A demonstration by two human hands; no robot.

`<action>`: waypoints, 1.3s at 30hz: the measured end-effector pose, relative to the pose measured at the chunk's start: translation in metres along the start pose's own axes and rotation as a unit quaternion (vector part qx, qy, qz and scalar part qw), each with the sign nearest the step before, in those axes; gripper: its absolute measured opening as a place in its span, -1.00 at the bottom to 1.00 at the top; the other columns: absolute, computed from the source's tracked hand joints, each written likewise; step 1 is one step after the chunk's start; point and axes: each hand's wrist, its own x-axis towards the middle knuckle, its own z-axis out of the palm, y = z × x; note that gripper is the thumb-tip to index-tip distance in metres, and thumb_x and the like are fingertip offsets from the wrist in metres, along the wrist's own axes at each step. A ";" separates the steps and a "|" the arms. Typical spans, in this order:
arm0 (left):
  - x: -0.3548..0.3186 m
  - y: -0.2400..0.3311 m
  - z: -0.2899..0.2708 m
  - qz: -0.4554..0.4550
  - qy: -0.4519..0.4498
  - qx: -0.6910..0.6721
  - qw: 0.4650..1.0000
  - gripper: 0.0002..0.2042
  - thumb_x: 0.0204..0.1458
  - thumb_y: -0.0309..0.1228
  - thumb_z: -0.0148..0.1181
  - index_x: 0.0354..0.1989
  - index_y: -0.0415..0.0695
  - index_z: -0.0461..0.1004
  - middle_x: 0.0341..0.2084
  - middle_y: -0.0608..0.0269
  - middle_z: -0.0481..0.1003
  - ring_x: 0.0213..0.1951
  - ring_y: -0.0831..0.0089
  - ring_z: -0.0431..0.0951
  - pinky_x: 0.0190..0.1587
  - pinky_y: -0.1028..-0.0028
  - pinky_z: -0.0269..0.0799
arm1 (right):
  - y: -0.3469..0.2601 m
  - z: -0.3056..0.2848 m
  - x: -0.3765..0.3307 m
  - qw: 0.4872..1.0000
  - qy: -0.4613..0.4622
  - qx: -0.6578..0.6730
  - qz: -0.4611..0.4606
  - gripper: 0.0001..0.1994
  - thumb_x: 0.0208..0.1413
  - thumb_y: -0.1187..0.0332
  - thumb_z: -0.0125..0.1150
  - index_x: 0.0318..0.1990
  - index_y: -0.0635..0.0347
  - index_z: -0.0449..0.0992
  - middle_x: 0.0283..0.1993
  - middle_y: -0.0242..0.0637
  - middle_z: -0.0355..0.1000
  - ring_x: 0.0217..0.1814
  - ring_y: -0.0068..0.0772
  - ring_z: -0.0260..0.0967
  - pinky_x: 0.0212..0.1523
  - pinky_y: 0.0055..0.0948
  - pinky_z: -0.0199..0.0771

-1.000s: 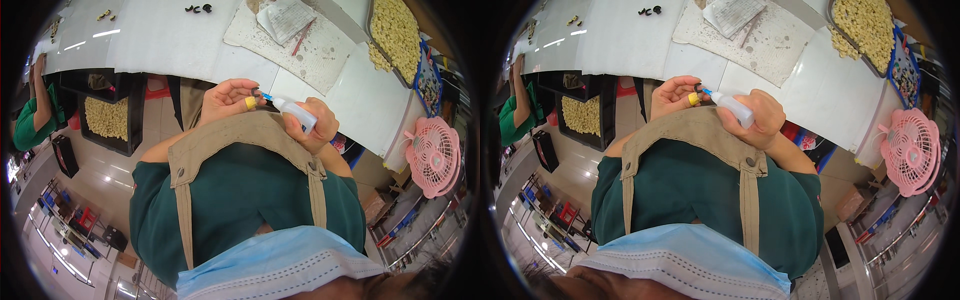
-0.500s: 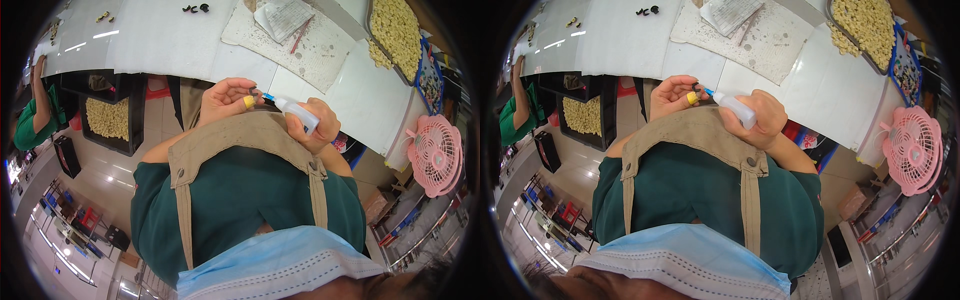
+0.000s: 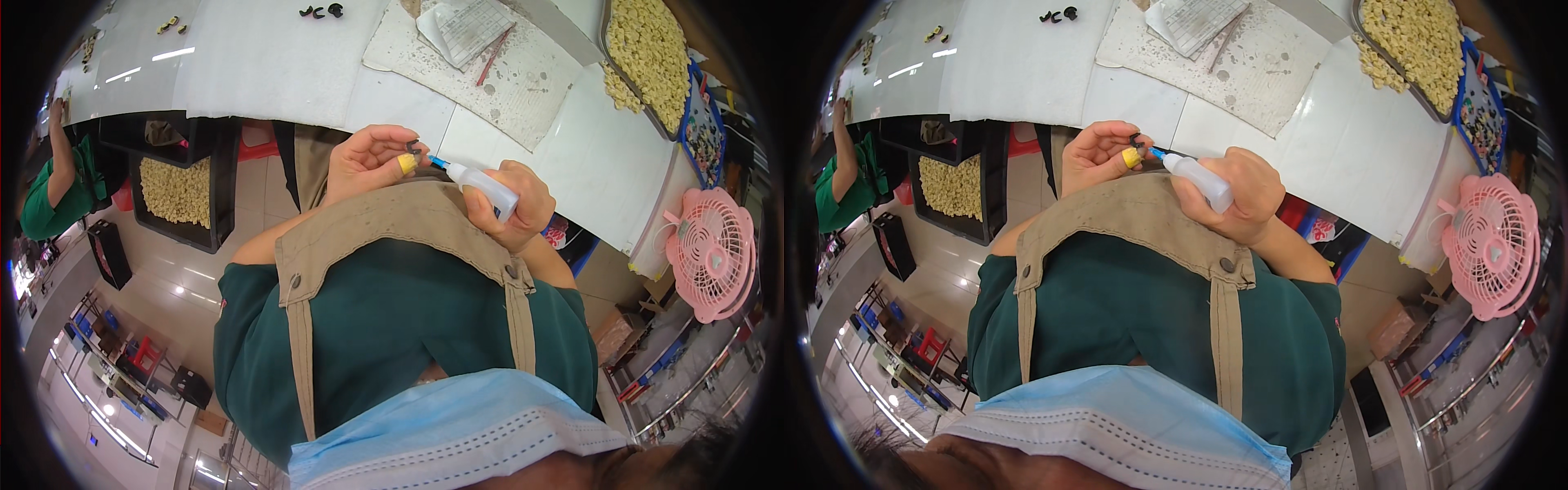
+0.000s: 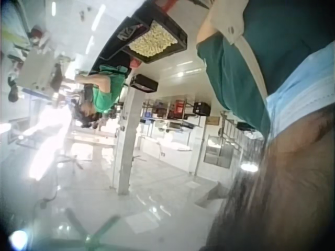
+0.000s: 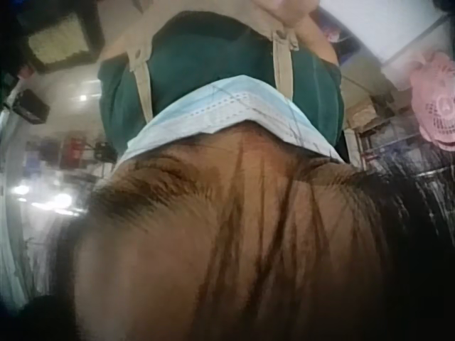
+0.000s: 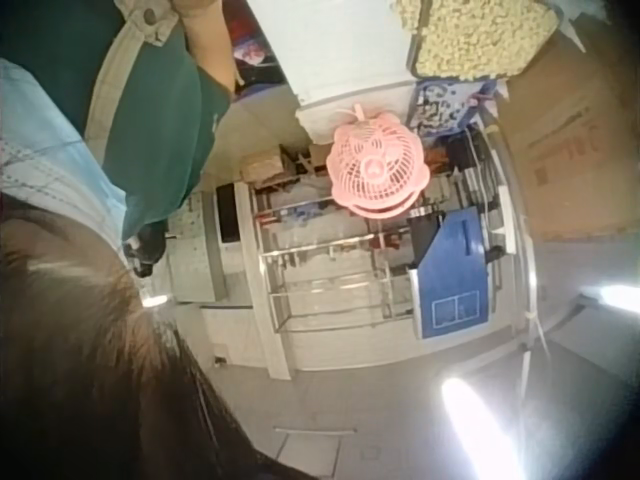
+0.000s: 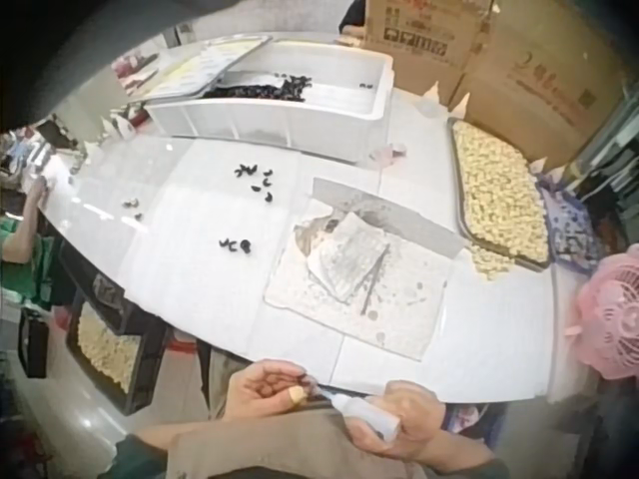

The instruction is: The person applies glue from a bottle onto small black components, attaches each glued piece onto a small figurine part by hand, and sets the assembled items on the table.

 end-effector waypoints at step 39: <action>0.014 0.000 0.005 -0.006 0.015 0.021 1.000 -0.72 -0.05 -0.70 0.06 -0.11 -0.32 0.33 -0.29 0.08 0.47 -0.25 0.41 0.51 -0.13 0.50 0.43 | 0.121 -0.137 0.016 0.790 0.188 -0.579 0.076 -0.29 -0.28 0.07 0.37 0.02 0.26 0.25 -0.20 -0.15 0.26 -0.08 -0.09 0.17 -0.02 -0.18 0.14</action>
